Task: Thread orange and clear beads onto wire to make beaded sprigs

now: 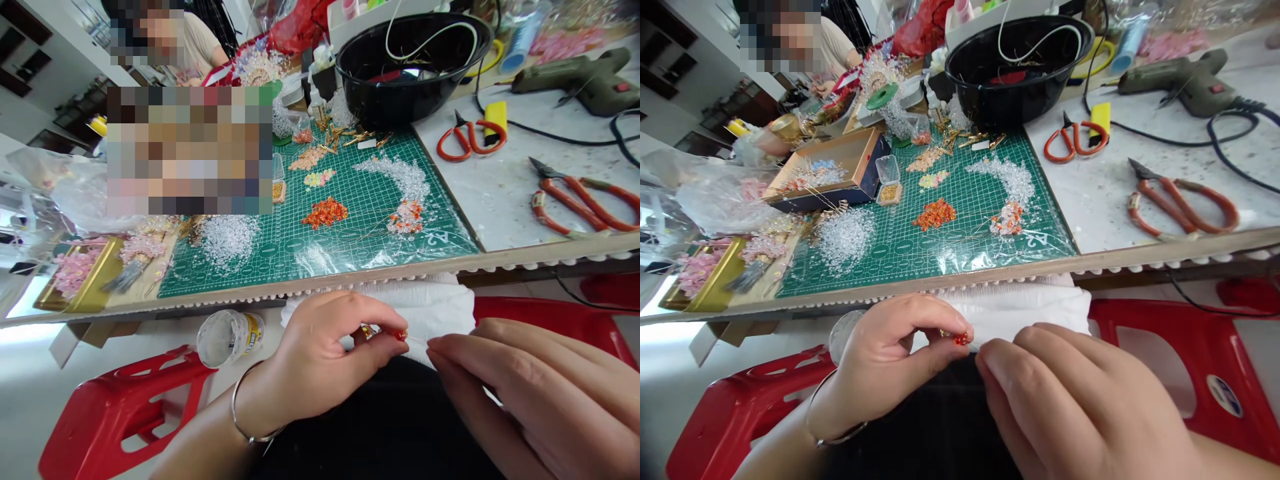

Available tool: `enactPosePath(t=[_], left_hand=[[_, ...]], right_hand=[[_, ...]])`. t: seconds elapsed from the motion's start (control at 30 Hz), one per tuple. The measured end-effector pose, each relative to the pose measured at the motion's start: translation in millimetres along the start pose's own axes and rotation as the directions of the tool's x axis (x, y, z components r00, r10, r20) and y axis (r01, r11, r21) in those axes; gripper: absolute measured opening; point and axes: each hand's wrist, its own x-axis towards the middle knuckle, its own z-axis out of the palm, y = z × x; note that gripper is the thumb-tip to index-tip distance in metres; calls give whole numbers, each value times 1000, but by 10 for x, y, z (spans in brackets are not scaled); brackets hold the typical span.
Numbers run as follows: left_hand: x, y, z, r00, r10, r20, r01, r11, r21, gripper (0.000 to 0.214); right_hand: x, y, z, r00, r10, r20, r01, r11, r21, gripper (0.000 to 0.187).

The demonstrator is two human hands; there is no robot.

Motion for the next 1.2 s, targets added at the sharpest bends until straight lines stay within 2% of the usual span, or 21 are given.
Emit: enactPosePath(t=[0.13, 0.3, 0.73, 0.97, 1.2], left_hand=[[-13, 6, -4, 999, 30, 14, -30, 1000, 3, 9], [-17, -8, 3, 999, 39, -2, -39, 999, 6, 9], [-19, -23, 4, 998, 55, 18, -56, 998, 8, 7], [-8, -21, -14, 988, 125, 93, -130, 990, 53, 8], [11, 15, -16, 982, 33, 188, -51, 995, 89, 5]], right_hand=[[7, -10, 11, 999, 14, 40, -14, 1000, 2, 13], [-10, 0, 9, 1000, -5, 29, 4, 999, 35, 13], [1, 2, 12, 999, -5, 45, 5, 1000, 1, 12], [-6, 26, -9, 995, -3, 99, 3, 1000, -1, 16], [-64, 90, 5, 980, -15, 199, 20, 1000, -23, 16]])
